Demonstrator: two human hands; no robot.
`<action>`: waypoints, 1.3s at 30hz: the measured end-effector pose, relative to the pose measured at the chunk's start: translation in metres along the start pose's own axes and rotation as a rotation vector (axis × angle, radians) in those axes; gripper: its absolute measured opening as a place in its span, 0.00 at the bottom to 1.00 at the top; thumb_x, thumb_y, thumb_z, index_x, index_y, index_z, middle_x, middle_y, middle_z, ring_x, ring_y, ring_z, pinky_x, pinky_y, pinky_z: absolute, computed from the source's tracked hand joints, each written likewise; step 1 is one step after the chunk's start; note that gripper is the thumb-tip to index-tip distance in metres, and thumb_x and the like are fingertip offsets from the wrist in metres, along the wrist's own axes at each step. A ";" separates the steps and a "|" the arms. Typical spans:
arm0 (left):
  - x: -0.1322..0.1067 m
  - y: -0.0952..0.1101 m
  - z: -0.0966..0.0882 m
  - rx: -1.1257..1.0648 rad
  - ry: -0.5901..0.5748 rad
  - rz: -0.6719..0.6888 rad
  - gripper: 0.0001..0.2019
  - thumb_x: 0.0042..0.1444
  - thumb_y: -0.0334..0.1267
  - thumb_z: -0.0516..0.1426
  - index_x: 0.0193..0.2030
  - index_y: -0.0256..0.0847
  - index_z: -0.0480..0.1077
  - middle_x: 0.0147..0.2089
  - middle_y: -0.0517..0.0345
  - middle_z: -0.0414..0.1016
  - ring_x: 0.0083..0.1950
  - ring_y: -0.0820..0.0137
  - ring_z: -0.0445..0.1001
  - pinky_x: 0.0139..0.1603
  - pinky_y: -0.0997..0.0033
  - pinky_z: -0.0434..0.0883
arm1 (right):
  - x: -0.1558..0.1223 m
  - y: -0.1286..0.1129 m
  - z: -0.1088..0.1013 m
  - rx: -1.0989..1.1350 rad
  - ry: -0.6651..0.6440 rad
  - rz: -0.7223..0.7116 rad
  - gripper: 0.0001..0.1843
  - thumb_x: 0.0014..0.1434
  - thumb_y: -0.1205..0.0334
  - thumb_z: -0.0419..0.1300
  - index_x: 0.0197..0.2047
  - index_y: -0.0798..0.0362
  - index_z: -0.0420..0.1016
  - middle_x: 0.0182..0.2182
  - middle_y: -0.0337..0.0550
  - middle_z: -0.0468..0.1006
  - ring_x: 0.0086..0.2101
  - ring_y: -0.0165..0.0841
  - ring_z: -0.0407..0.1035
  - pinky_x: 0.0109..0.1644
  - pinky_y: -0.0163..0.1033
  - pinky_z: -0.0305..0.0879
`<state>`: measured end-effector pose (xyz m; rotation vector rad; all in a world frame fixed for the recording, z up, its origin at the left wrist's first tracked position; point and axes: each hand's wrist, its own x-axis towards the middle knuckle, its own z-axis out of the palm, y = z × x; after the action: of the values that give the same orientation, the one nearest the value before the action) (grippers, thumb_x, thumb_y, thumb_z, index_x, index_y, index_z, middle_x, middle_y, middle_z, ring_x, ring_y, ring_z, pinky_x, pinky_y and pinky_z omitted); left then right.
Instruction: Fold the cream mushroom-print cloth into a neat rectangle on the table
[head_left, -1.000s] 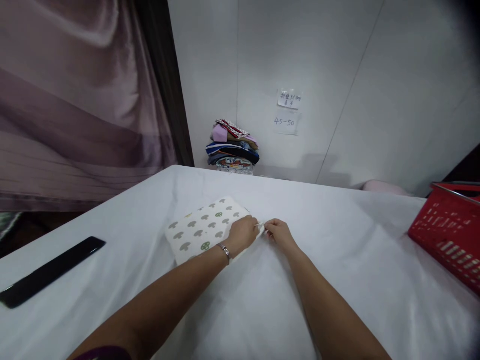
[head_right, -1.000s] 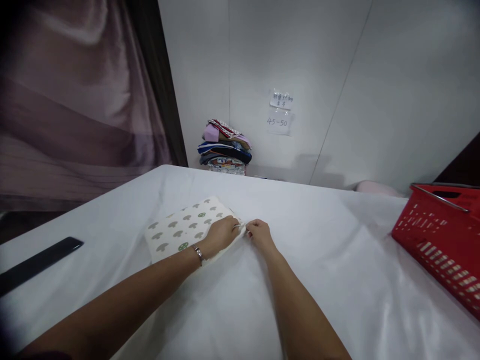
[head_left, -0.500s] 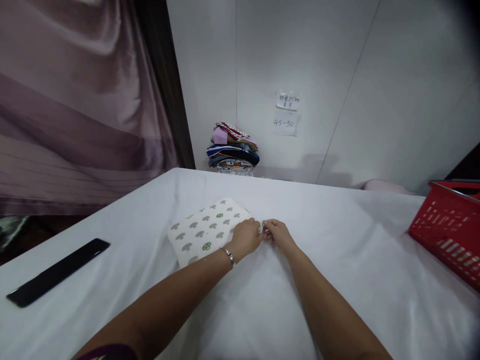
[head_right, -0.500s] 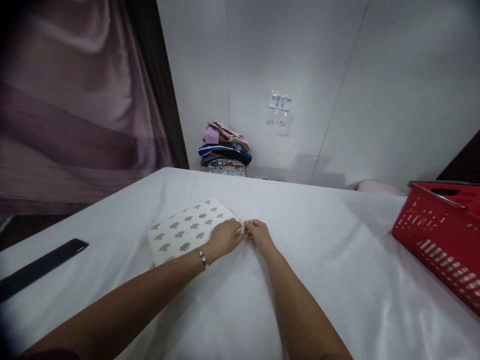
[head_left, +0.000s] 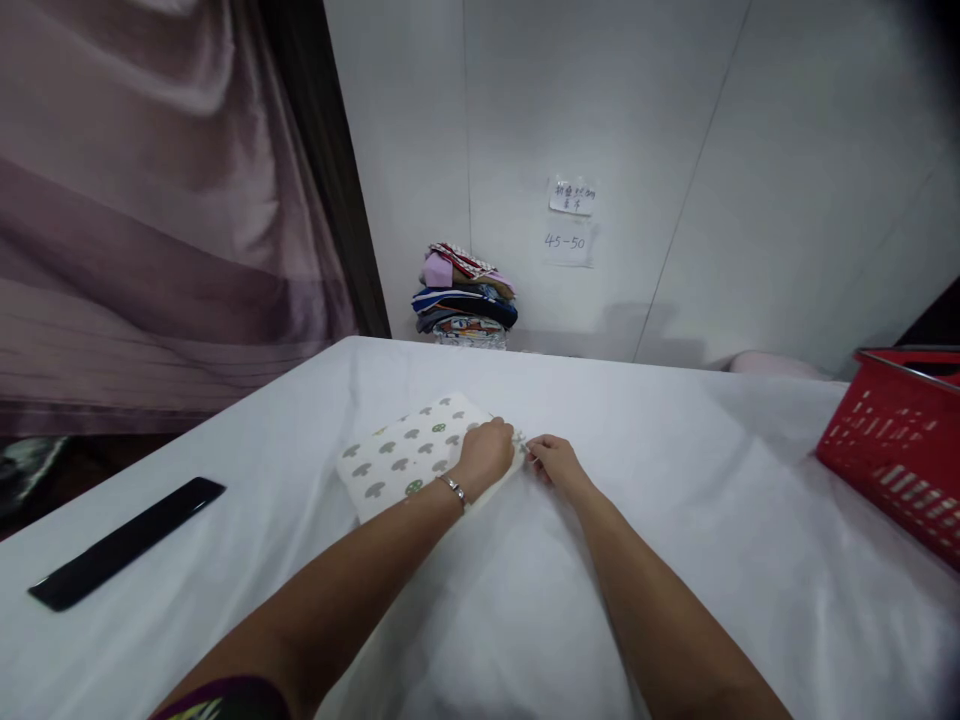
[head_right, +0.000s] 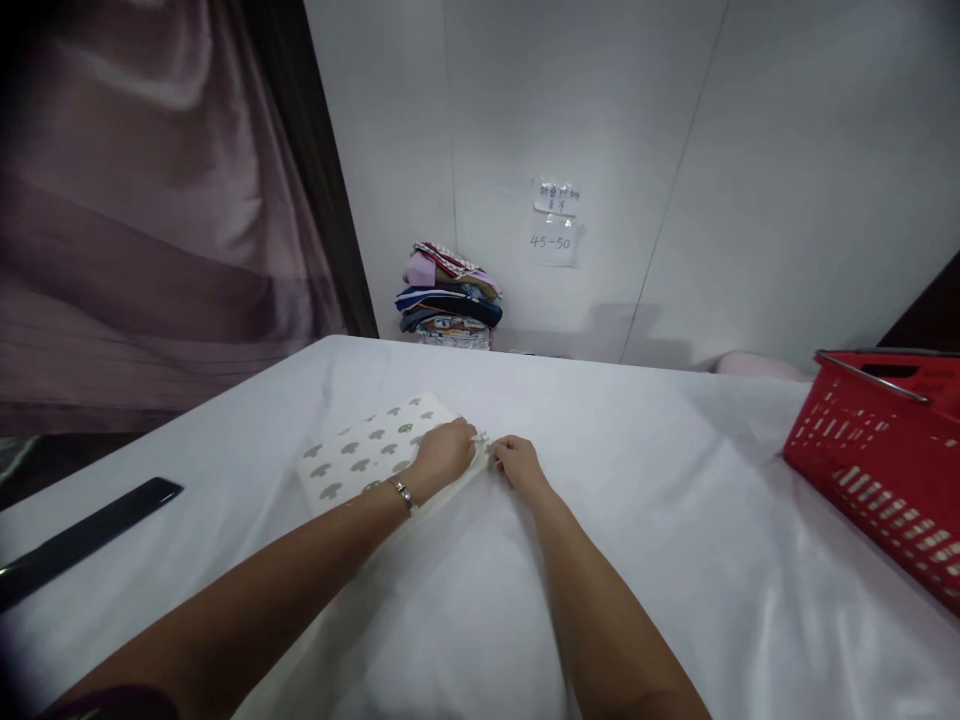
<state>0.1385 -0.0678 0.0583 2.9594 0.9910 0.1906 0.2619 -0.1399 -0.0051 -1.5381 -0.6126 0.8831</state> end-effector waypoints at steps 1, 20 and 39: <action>-0.001 0.003 0.003 0.000 -0.004 0.010 0.11 0.55 0.31 0.48 0.40 0.39 0.70 0.43 0.51 0.71 0.43 0.66 0.72 0.42 0.69 0.66 | -0.001 -0.001 0.000 0.013 -0.018 0.003 0.09 0.51 0.59 0.59 0.26 0.54 0.67 0.20 0.35 0.72 0.15 0.22 0.60 0.14 0.27 0.49; -0.052 0.008 0.019 0.038 0.065 0.141 0.15 0.49 0.22 0.49 0.42 0.37 0.66 0.43 0.49 0.68 0.47 0.61 0.65 0.45 0.61 0.62 | -0.002 -0.001 0.004 0.026 -0.081 0.042 0.08 0.52 0.58 0.58 0.30 0.54 0.67 0.20 0.35 0.72 0.15 0.23 0.63 0.14 0.28 0.48; -0.133 -0.056 -0.008 -0.093 0.102 -0.022 0.12 0.56 0.28 0.47 0.42 0.42 0.68 0.41 0.55 0.69 0.44 0.67 0.66 0.43 0.68 0.63 | 0.010 -0.043 0.018 -0.134 -0.051 -0.050 0.07 0.48 0.62 0.60 0.26 0.54 0.66 0.15 0.33 0.68 0.17 0.24 0.64 0.18 0.27 0.50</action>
<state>-0.0012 -0.1034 0.0485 2.8790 0.9955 0.3794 0.2578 -0.1143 0.0353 -1.6165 -0.7570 0.8598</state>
